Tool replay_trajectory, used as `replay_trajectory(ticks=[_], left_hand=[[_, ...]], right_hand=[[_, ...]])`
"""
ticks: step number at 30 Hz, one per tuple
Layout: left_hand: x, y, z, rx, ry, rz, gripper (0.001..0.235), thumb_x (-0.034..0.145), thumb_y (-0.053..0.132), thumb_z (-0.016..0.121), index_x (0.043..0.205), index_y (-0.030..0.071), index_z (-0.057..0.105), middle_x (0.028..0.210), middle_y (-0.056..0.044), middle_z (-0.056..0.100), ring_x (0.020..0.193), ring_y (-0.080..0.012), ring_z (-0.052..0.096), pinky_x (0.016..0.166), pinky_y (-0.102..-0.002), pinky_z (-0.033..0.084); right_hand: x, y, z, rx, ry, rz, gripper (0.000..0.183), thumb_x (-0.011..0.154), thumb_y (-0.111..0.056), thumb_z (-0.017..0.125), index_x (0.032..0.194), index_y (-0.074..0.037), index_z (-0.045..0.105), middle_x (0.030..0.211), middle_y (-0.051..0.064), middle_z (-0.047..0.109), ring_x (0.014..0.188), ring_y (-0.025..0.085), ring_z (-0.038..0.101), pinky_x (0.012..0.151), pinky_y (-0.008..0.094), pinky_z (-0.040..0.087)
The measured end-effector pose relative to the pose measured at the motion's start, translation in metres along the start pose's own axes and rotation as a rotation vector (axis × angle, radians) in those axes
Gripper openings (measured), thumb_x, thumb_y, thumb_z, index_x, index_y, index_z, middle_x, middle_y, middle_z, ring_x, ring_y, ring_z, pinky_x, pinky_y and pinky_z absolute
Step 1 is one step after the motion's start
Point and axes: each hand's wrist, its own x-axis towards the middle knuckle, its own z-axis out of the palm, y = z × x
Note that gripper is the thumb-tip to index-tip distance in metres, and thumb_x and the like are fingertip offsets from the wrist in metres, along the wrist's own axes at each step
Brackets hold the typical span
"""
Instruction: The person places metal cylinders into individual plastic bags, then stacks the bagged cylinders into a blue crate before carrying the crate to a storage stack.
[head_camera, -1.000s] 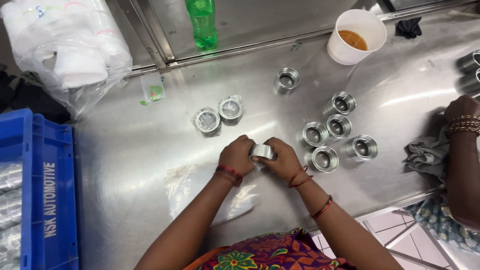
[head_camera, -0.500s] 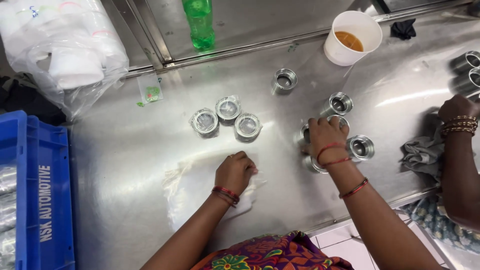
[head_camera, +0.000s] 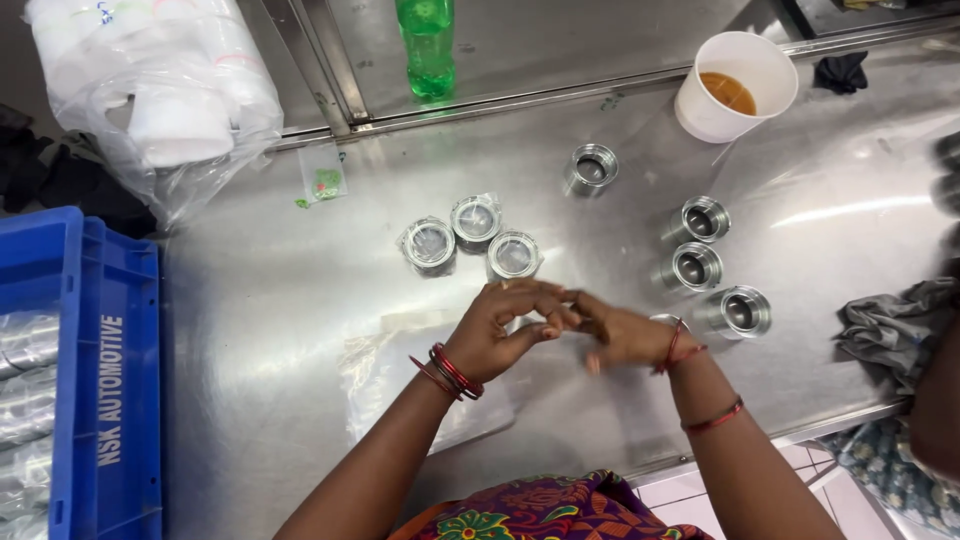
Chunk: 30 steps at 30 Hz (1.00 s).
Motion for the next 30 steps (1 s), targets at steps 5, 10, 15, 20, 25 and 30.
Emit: replay_trajectory(ticks=[5, 10, 15, 20, 25, 30], left_hand=[[0.0, 0.017, -0.01, 0.036, 0.02, -0.028, 0.011, 0.088, 0.01, 0.079, 0.098, 0.01, 0.076, 0.098, -0.004, 0.077, 0.102, -0.0215, 0.07, 0.086, -0.039, 0.053], [-0.016, -0.005, -0.001, -0.137, 0.018, -0.432, 0.013, 0.088, 0.013, 0.076, 0.101, 0.011, 0.076, 0.096, -0.002, 0.075, 0.09, -0.0139, 0.077, 0.078, -0.028, 0.064], [-0.02, -0.063, 0.026, 0.393, -0.043, -0.472, 0.028, 0.067, 0.017, 0.083, 0.092, 0.006, 0.077, 0.102, -0.009, 0.069, 0.089, -0.0301, 0.07, 0.078, -0.04, 0.058], [-0.012, -0.07, 0.034, 0.508, -0.168, -0.537, 0.02, 0.072, 0.019, 0.078, 0.088, 0.006, 0.075, 0.103, -0.009, 0.07, 0.092, -0.0306, 0.07, 0.082, -0.041, 0.058], [-0.032, -0.031, 0.033, 0.317, 0.176, -0.366, 0.039, 0.076, 0.013, 0.075, 0.113, 0.002, 0.068, 0.11, -0.013, 0.064, 0.092, -0.0327, 0.069, 0.075, -0.044, 0.057], [-0.051, -0.015, 0.028, 0.459, -0.11, -0.519, 0.017, 0.075, 0.022, 0.083, 0.087, 0.013, 0.077, 0.099, -0.002, 0.069, 0.09, -0.0288, 0.066, 0.076, -0.042, 0.056]], right_hand=[[0.004, -0.018, 0.059, -0.462, 0.261, -0.721, 0.087, 0.071, -0.022, 0.087, 0.144, -0.002, 0.043, 0.13, 0.025, 0.055, 0.121, 0.04, 0.053, 0.102, 0.044, 0.046], [0.029, 0.019, 0.076, -0.482, 0.706, -0.475, 0.049, 0.073, -0.031, 0.088, 0.107, -0.01, 0.06, 0.103, 0.006, 0.067, 0.094, 0.026, 0.068, 0.083, 0.036, 0.055], [0.014, 0.006, 0.073, -0.455, 0.708, -0.524, 0.022, 0.084, -0.015, 0.075, 0.099, -0.006, 0.061, 0.093, 0.011, 0.061, 0.086, 0.028, 0.065, 0.076, 0.037, 0.054], [-0.003, -0.008, 0.053, 0.19, 0.153, -0.103, 0.04, 0.081, -0.018, 0.074, 0.116, -0.017, 0.055, 0.103, 0.006, 0.061, 0.089, 0.027, 0.065, 0.074, 0.034, 0.056], [0.019, 0.014, 0.049, -0.605, 0.742, -0.264, 0.031, 0.08, -0.011, 0.078, 0.107, -0.013, 0.062, 0.103, 0.01, 0.068, 0.096, 0.028, 0.069, 0.081, 0.036, 0.054], [0.055, -0.02, 0.009, -1.029, 0.903, -0.143, 0.065, 0.08, -0.006, 0.064, 0.142, -0.015, 0.047, 0.147, 0.023, 0.039, 0.132, 0.044, 0.042, 0.099, 0.063, 0.034]])
